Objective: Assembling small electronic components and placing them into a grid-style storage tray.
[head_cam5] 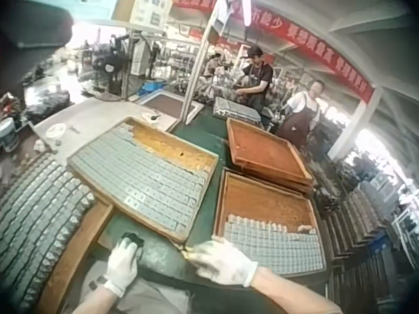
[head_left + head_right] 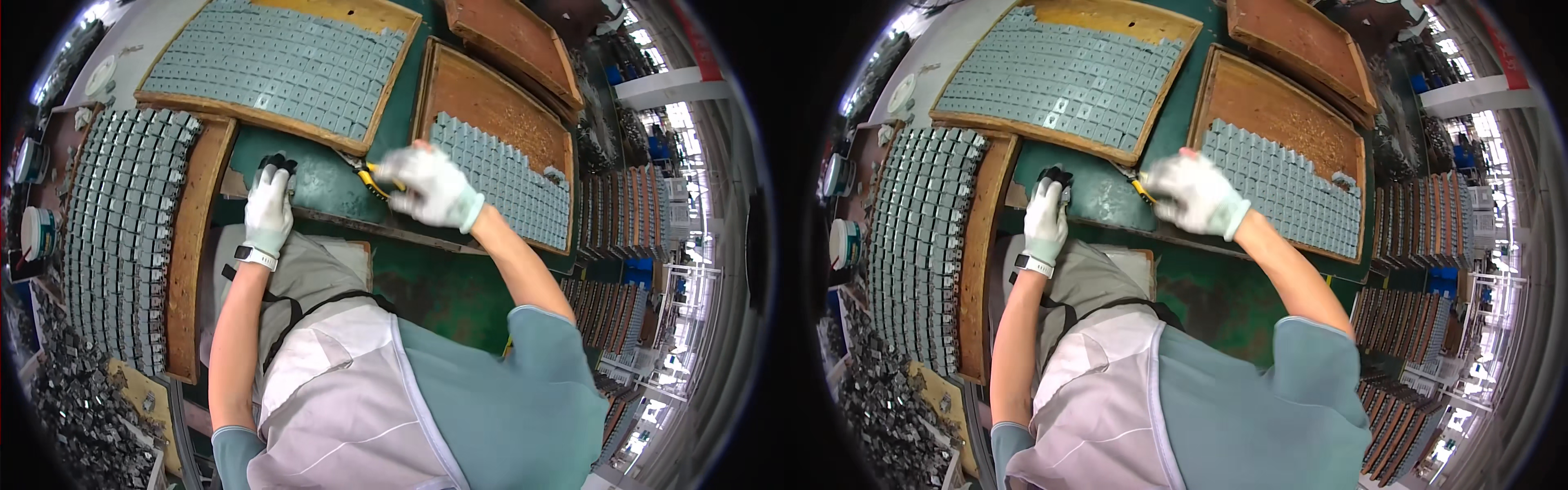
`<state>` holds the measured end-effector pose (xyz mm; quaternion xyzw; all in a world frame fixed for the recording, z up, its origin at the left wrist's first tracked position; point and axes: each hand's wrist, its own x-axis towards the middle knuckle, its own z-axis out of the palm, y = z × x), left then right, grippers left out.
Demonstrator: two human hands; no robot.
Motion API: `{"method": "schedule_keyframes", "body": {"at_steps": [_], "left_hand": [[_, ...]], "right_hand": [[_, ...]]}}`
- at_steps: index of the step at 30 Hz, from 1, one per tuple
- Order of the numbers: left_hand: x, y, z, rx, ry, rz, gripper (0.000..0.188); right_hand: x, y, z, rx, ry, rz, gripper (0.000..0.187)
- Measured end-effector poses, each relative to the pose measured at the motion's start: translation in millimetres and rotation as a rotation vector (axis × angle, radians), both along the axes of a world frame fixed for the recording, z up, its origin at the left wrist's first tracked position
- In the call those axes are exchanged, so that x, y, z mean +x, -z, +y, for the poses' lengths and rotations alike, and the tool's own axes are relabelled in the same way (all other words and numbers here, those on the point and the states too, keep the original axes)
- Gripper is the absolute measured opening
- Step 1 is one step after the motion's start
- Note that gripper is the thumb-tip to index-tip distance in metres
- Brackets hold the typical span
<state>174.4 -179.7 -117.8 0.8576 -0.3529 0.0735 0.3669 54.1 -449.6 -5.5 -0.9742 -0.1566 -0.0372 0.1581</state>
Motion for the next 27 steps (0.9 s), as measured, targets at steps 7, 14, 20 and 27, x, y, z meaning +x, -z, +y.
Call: {"method": "schedule_keyframes", "body": {"at_steps": [7,14,20,27], "left_hand": [[0.0,-2.7,2.1,-0.011,-0.035,0.042,0.039],[2.1,3.9,7.9,-0.073,-0.023,0.094,0.042],[1.9,8.8,13.7,-0.080,-0.031,0.107,0.042],[4.6,10.9,8.0,-0.023,-0.057,0.074,0.040]], "right_hand": [[-15.8,33.8,-5.4,-0.320,-0.197,0.156,0.025],[-39.6,25.7,-30.0,-0.281,-0.157,0.005,0.019],[-59.8,44.3,-56.2,-0.323,-0.139,0.106,0.017],[-66.3,41.6,-53.5,-0.337,-0.084,0.103,0.019]]}}
